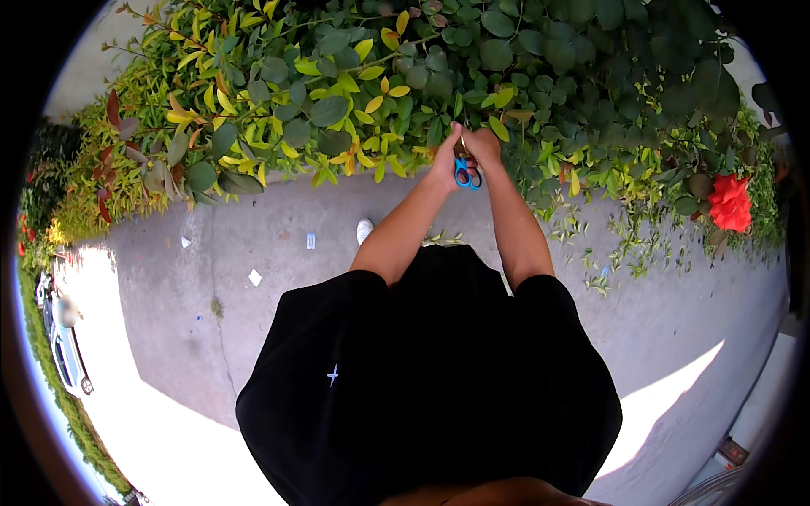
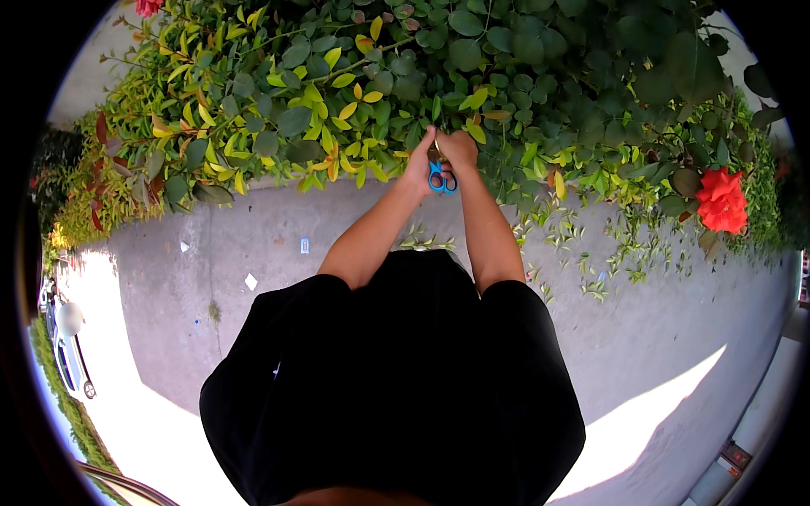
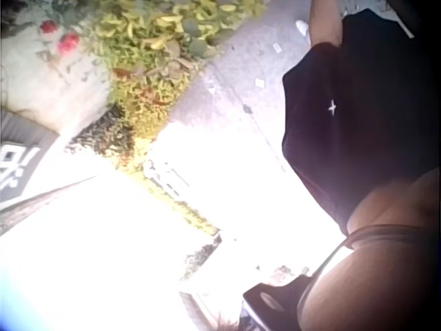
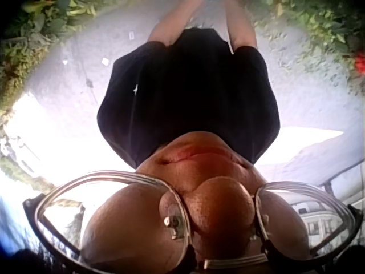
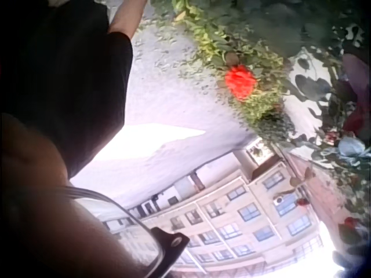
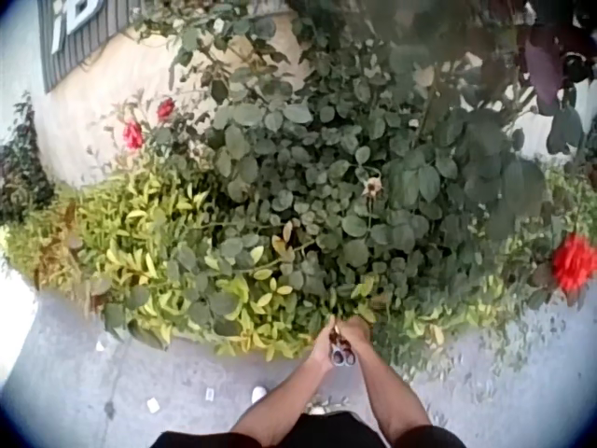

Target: The person trims leaves and stems from a hedge using scissors, occasionally picking off small branches by hand.

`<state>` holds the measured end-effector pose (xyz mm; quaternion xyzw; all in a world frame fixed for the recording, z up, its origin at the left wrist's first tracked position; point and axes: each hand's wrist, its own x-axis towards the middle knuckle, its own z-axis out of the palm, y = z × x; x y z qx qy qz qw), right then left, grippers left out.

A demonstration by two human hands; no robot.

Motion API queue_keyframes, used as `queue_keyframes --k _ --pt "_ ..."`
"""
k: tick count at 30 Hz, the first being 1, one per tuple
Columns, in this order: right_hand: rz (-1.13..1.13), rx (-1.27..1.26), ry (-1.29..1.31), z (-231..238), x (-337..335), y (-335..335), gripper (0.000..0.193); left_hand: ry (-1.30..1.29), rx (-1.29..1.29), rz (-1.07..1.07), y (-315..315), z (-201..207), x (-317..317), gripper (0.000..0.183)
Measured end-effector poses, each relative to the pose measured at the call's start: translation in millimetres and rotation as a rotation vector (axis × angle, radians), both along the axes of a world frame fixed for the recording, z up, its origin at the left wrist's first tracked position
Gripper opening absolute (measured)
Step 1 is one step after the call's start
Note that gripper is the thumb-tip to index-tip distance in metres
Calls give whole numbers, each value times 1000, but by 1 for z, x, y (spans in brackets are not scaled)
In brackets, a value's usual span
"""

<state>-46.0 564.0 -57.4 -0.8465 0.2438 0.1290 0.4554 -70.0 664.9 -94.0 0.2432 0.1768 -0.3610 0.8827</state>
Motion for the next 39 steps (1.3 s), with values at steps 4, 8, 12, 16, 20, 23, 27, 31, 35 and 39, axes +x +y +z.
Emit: queue_keyframes --k 4,8,12,16,20,23,27,31,35,39 --pt "-58 -13 34 -16 24 -8 60 66 59 -35 -3 8 21 49" --pt "-45 -42 10 -18 21 -3 60 -1 143 -52 3 10 24 48" --pt "58 98 -85 -16 -5 4 63 -59 167 -45 16 14 0 43" --pt "82 291 -80 -38 -25 2 68 -42 196 -68 17 10 -24 42" --pt "14 297 -24 -56 -23 -8 67 -33 192 -115 9 4 -20 46" --pt "-61 320 -16 -50 -9 -11 65 -34 253 -104 -3 3 -5 50" --pt "-88 227 -46 -30 3 -5 64 -18 244 -50 -4 -6 15 48" --pt "-153 149 -166 -81 9 -30 60 -4 283 -64 -17 -4 15 40" --pt "-99 291 -177 -56 -36 -9 52 -32 411 -9 -9 -29 -19 40" --pt "-203 523 -235 -107 -84 -12 50 10 394 -222 11 -40 -60 52"
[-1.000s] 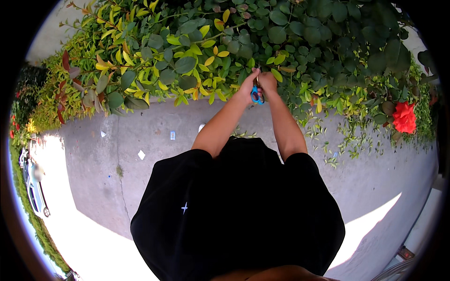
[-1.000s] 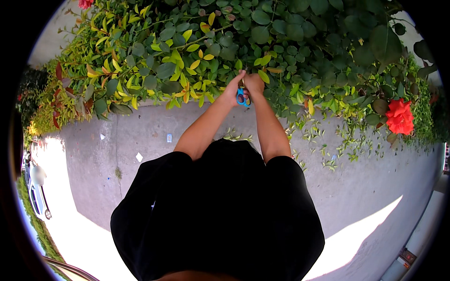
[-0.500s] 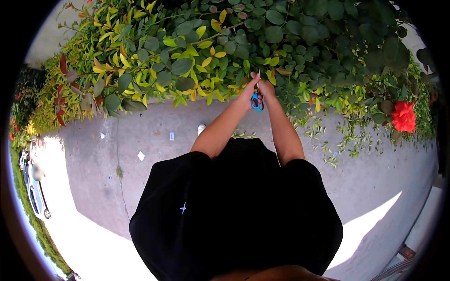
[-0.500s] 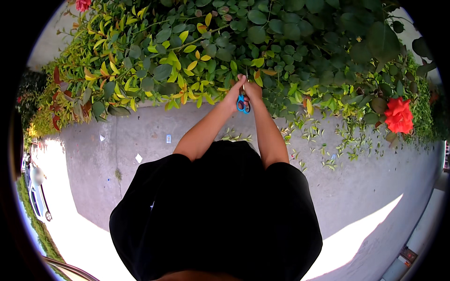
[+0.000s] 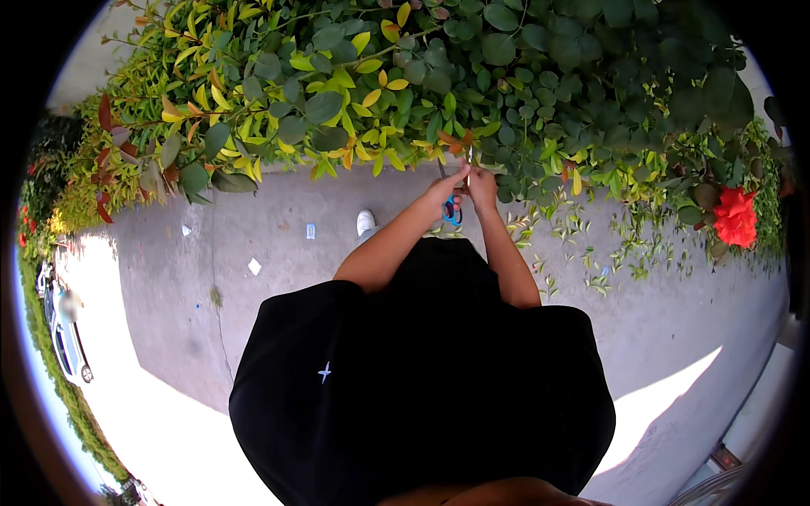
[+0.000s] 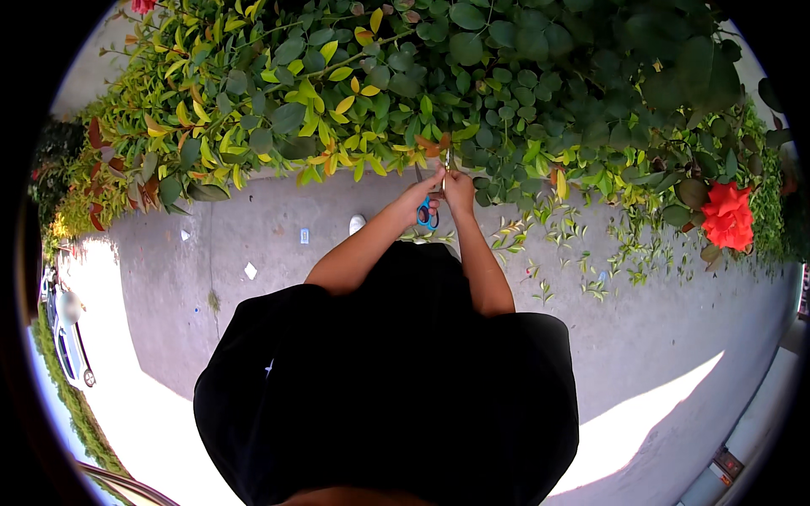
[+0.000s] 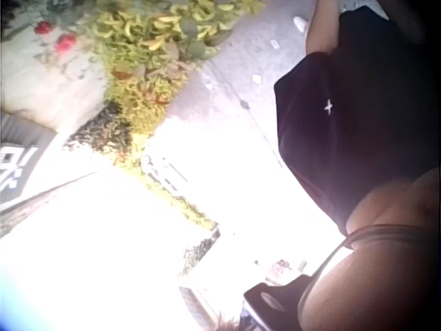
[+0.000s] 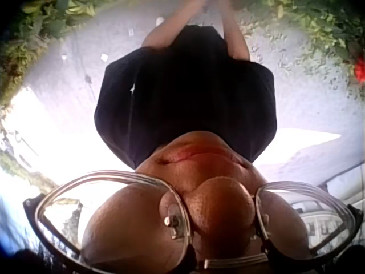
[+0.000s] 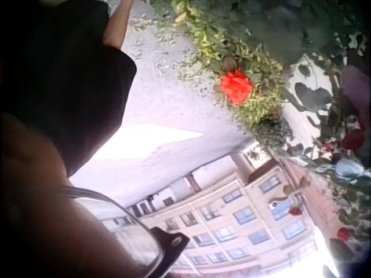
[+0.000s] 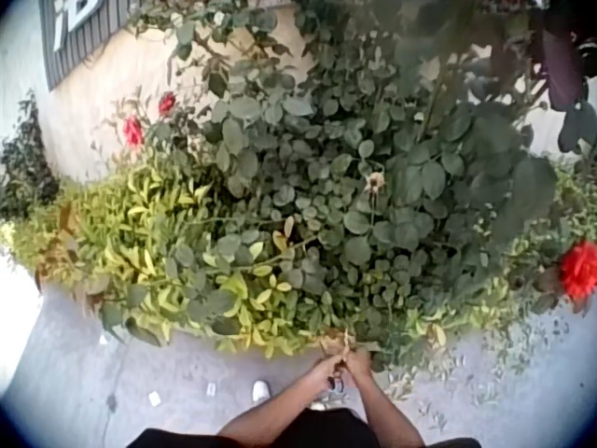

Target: The person trims leaves and stems from a hedge using scissors, occasionally picking off small branches by hand.

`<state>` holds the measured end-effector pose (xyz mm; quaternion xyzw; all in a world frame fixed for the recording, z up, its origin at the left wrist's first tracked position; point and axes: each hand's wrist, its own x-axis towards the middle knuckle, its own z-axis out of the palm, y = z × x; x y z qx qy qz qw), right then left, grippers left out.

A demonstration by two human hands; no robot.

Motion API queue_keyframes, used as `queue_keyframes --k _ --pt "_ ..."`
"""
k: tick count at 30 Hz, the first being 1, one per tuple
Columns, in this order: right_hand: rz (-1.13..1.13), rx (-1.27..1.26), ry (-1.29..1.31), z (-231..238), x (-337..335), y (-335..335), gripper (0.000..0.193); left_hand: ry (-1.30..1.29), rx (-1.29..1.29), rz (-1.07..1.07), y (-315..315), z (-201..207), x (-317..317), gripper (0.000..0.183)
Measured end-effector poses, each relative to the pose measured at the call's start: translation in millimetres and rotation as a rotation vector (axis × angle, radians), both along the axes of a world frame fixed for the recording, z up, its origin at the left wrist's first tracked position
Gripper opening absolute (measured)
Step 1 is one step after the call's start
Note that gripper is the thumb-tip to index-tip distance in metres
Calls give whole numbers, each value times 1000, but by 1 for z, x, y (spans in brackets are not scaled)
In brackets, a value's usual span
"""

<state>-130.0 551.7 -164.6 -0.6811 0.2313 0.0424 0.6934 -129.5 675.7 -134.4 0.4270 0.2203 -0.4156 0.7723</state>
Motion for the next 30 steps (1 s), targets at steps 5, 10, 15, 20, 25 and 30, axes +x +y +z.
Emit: queue_keyframes --k 5,10,15,20,25,30 --pt "50 -77 124 -12 -28 0 49 2 199 339 16 -8 8 71" --pt "29 -115 89 -13 -32 -1 51 -310 481 301 2 38 48 66" --pt "173 20 106 -14 -37 4 51 -343 492 -16 -6 17 79 36" --pt "317 -15 135 -13 -43 1 55 -290 472 69 3 -20 72 21" --pt "338 153 276 -2 -44 -4 63 -225 410 168 27 -30 46 18" --pt "264 54 334 -32 -17 -19 69 -153 434 52 39 -43 32 19"
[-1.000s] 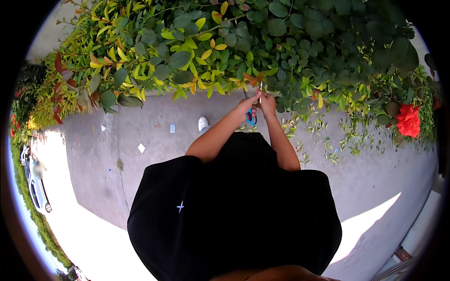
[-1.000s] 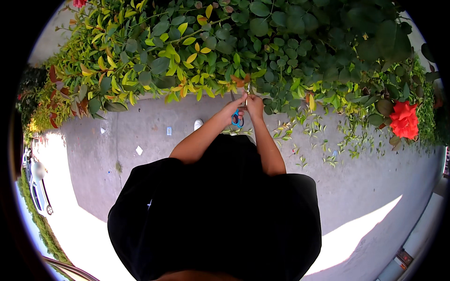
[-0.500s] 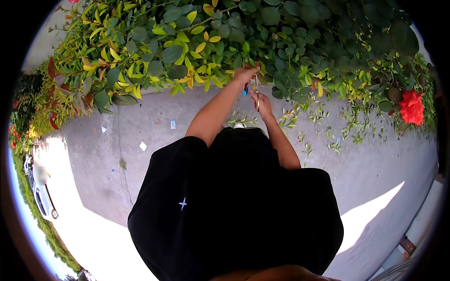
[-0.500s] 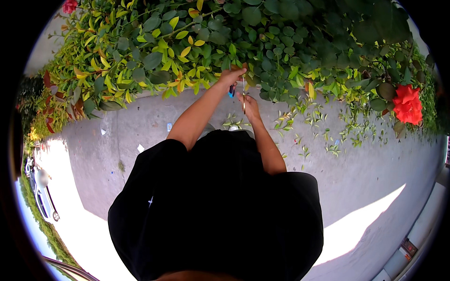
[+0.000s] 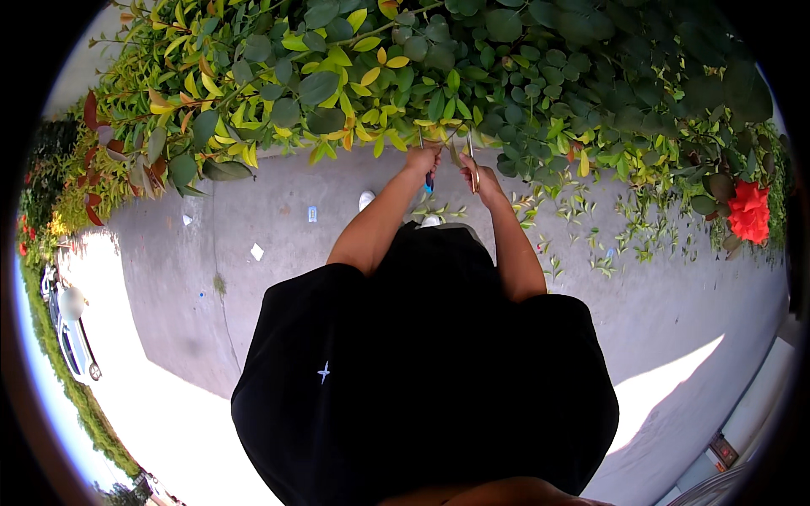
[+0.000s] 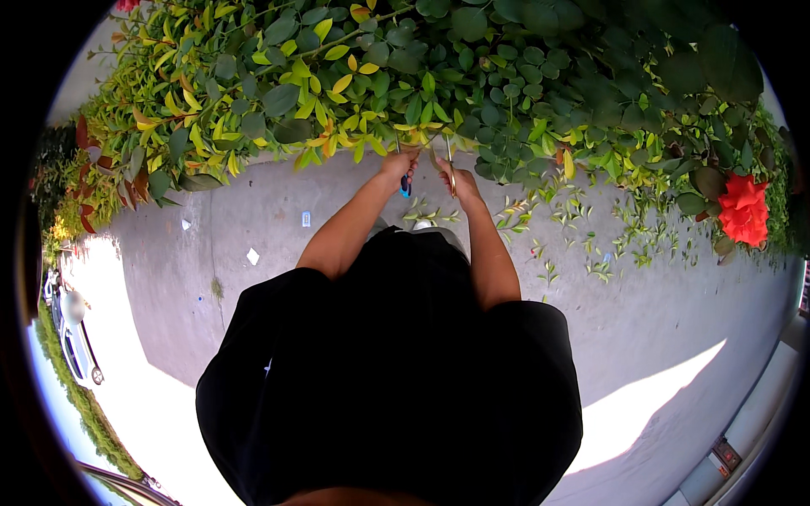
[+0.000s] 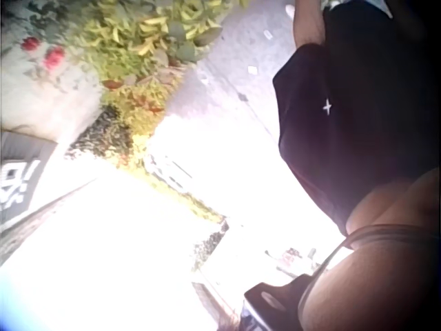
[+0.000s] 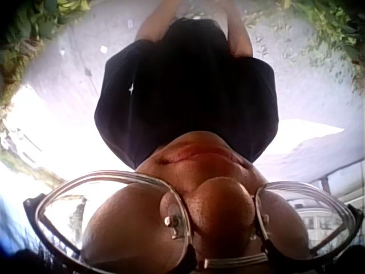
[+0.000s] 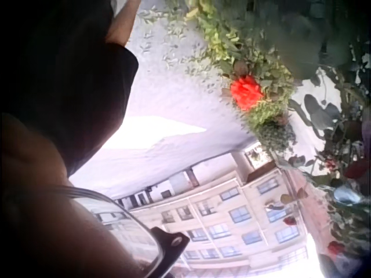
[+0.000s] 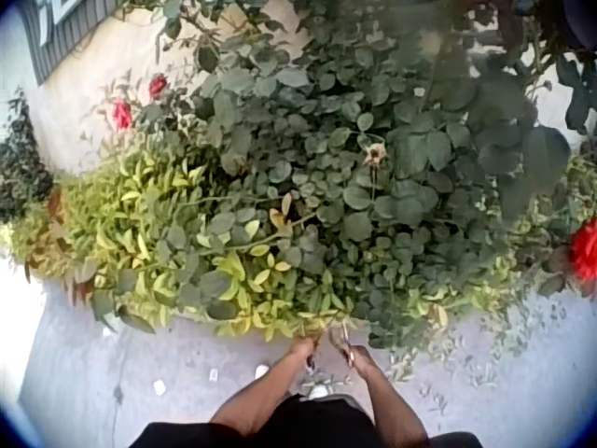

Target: The person trims leaves and stems from a hedge using scissors, occasionally picking off small branches by hand.

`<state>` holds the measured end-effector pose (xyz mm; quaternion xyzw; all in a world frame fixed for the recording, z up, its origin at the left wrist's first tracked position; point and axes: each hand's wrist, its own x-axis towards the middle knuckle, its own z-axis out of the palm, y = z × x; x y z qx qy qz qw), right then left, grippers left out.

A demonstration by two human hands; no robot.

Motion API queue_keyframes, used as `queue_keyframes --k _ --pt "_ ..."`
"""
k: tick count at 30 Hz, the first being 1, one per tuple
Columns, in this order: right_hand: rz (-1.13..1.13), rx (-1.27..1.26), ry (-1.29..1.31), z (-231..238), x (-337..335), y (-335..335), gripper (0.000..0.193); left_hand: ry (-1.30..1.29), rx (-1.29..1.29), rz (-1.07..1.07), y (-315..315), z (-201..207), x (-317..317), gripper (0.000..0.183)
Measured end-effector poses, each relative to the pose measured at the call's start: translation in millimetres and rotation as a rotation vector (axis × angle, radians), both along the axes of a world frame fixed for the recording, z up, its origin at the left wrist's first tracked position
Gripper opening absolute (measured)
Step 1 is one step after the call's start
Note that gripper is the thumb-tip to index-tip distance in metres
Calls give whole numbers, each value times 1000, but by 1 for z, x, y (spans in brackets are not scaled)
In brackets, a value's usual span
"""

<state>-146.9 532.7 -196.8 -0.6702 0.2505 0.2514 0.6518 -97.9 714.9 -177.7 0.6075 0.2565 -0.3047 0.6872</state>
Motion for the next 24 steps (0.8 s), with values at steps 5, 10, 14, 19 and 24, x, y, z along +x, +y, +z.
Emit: queue_keyframes --k 5,10,14,19,24 --pt "215 -147 187 -4 38 -5 74 20 -7 23 1 -6 -13 21" --pt "150 -126 203 -29 54 -1 64 13 34 27 -1 -19 -21 21" --pt "92 -105 153 -38 51 6 59 8 58 18 5 -22 -23 23" --pt "-10 -105 154 -43 17 25 57 47 136 -13 29 -23 -32 24" --pt "31 -8 299 -84 -34 35 54 18 247 -446 44 -21 -50 43"
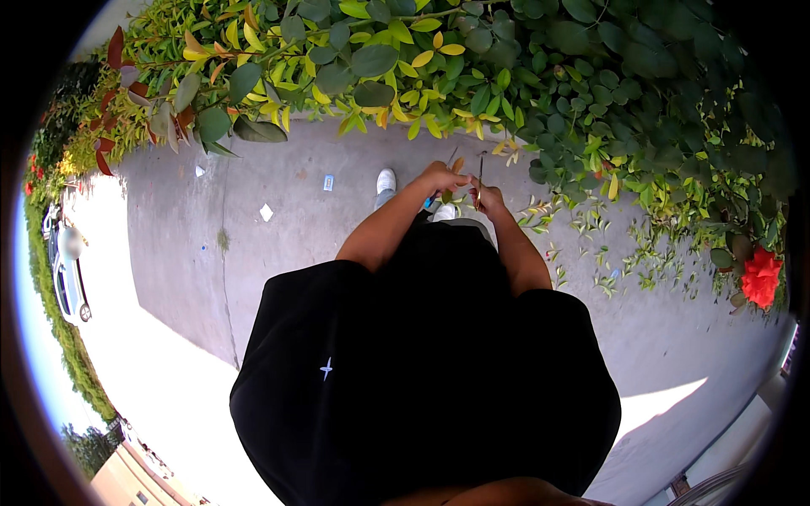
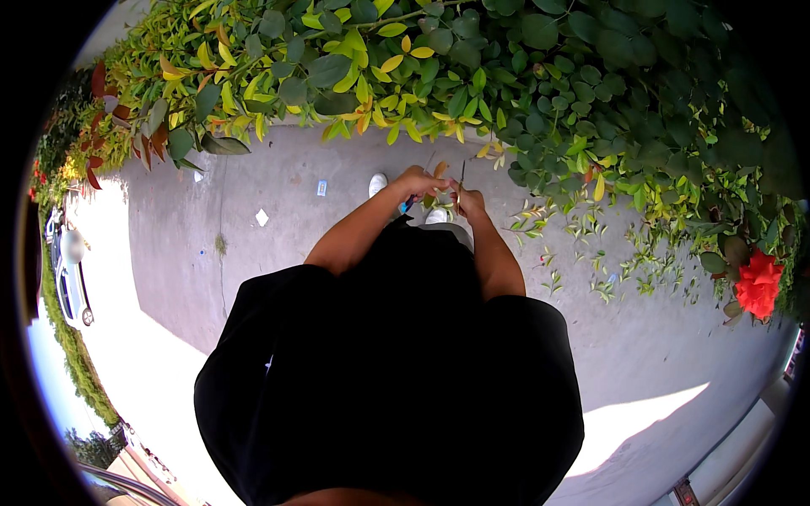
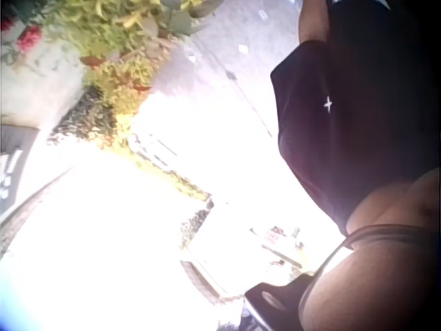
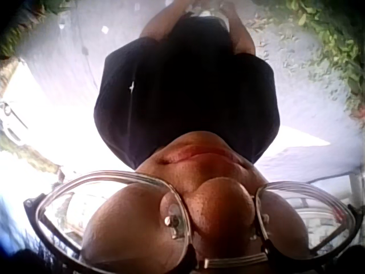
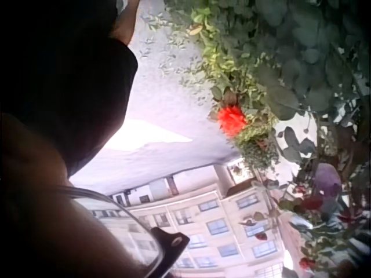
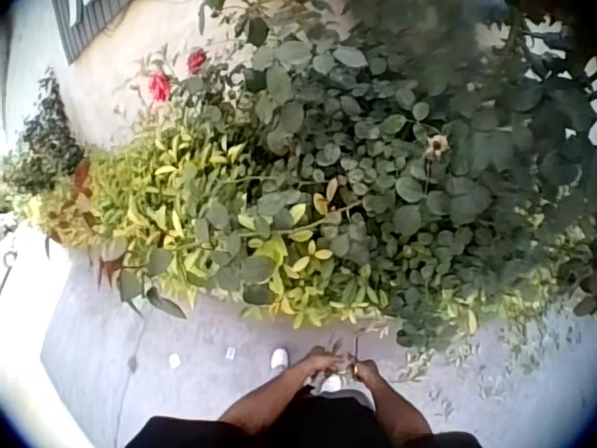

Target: The person trims leaves and stems from a hedge using scissors, occasionally picking off small branches by hand.

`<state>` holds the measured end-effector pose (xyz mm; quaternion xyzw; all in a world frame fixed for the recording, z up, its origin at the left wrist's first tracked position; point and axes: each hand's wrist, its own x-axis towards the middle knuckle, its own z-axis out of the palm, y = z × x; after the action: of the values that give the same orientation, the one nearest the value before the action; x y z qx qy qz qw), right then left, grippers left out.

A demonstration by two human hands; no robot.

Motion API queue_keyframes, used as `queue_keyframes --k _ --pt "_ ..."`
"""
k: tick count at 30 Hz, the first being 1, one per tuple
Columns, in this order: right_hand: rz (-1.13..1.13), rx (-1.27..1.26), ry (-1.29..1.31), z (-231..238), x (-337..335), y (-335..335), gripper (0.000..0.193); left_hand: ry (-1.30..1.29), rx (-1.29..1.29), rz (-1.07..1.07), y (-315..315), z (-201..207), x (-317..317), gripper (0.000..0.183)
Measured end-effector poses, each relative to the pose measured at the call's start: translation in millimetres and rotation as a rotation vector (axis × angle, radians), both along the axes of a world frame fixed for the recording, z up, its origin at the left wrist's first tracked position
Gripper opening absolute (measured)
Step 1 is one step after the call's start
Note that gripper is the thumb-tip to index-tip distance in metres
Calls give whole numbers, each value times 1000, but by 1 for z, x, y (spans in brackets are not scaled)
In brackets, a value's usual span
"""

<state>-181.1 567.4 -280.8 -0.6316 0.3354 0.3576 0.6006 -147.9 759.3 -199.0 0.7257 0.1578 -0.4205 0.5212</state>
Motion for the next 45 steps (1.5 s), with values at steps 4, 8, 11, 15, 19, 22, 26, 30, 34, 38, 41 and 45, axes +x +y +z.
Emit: queue_keyframes --k 4,8,11,15,19,22,26,30,34,38,41,45 --pt "113 1 42 7 -25 14 62 -258 194 347 30 -27 -19 44" --pt "209 16 92 1 -31 9 78 -632 354 846 71 20 1 49" --pt "209 -40 47 3 -36 17 78 -916 383 902 102 57 24 53" --pt "381 -114 65 23 -34 30 80 -960 649 447 124 99 58 56" --pt "833 -240 -26 46 -25 53 81 -634 872 128 151 61 81 47" --pt "1013 -353 -77 53 -22 67 80 -664 778 146 162 37 72 40" --pt "892 -643 -196 80 -17 97 70 -552 656 51 192 5 45 34" --pt "1053 -756 -288 106 1 131 64 -337 564 132 210 -8 26 24" --pt "925 -781 -383 138 18 159 61 -335 518 69 218 29 16 22" --pt "662 -585 -749 179 21 182 60 -348 377 257 233 18 17 24" --pt "606 -471 -800 219 19 197 52 -700 213 379 238 -18 19 21" --pt "433 -219 -845 227 13 192 44 -1105 50 533 215 24 29 16"
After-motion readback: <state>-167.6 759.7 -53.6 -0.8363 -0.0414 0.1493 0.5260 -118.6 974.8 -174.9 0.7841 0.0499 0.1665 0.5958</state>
